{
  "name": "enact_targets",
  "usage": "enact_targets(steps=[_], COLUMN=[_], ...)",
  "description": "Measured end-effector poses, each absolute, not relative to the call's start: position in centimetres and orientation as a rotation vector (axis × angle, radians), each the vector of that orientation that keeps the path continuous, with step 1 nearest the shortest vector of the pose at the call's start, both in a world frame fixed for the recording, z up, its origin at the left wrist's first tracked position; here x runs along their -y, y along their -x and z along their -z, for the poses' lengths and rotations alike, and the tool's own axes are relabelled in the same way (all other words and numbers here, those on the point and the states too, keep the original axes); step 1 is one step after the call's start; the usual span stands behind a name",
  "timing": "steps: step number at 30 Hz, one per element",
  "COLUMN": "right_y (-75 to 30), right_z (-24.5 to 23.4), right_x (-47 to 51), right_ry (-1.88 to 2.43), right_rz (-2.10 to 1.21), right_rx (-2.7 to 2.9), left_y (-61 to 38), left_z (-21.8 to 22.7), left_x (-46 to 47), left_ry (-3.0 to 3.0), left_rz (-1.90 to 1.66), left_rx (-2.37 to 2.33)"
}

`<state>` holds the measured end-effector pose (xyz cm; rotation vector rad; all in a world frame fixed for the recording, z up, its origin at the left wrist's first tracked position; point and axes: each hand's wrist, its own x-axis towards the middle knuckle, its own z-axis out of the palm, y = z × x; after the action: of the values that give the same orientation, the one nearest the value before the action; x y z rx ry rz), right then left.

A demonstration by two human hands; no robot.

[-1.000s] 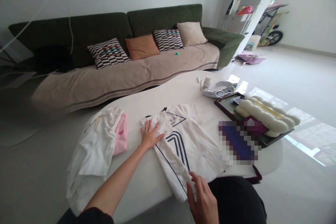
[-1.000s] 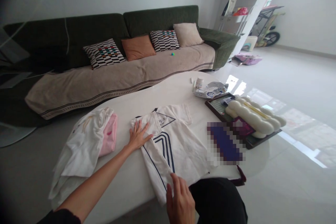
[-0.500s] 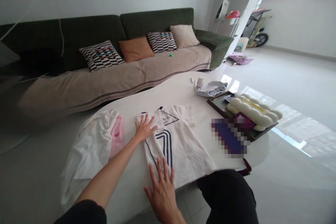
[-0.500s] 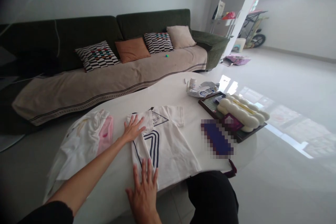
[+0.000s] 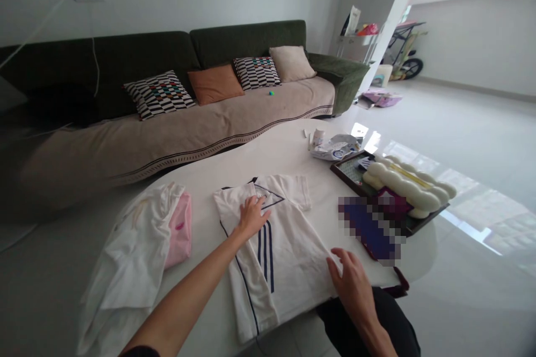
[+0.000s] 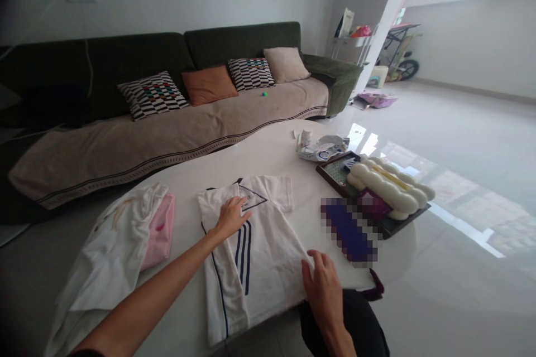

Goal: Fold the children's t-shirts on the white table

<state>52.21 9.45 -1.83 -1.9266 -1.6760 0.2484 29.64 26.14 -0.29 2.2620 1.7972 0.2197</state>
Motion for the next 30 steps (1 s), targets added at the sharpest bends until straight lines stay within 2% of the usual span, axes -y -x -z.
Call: enact_targets(steps=[4,8,15,20,25,30], right_y=[-54.3,-54.5,-54.2,-53.6,-50.7,-46.7], right_z=[2.9,5.1,5.9,4.5,2.1,3.5], right_x=[-9.3,-7.9,-7.9,-8.1,-7.0,-5.7], right_ry=[1.953,2.001,2.002,1.868,1.612,1.298], right_rz=[-0.251,-0.277,-0.187,-0.339,-0.405,-0.408], right_rx=[1.653,1.661,1.731,1.644,1.773,2.198], left_y=[-38.7,-45.4,-47.1,-43.0,-31.6,-23.2], left_z=[-0.8,0.4,2.5,0.3,-2.3,-0.6], left_x=[-29.7,-32.2,-34.5,-35.7,-33.3,-28.7], left_ry=[-2.294,-2.174,-1.765,-1.477,-1.096,-0.814], left_rz=[-0.179,-0.231,-0.429,-0.716,-0.978,-0.993], left_rx=[-1.555,-1.641,-1.767,-1.684,-1.59,-1.596])
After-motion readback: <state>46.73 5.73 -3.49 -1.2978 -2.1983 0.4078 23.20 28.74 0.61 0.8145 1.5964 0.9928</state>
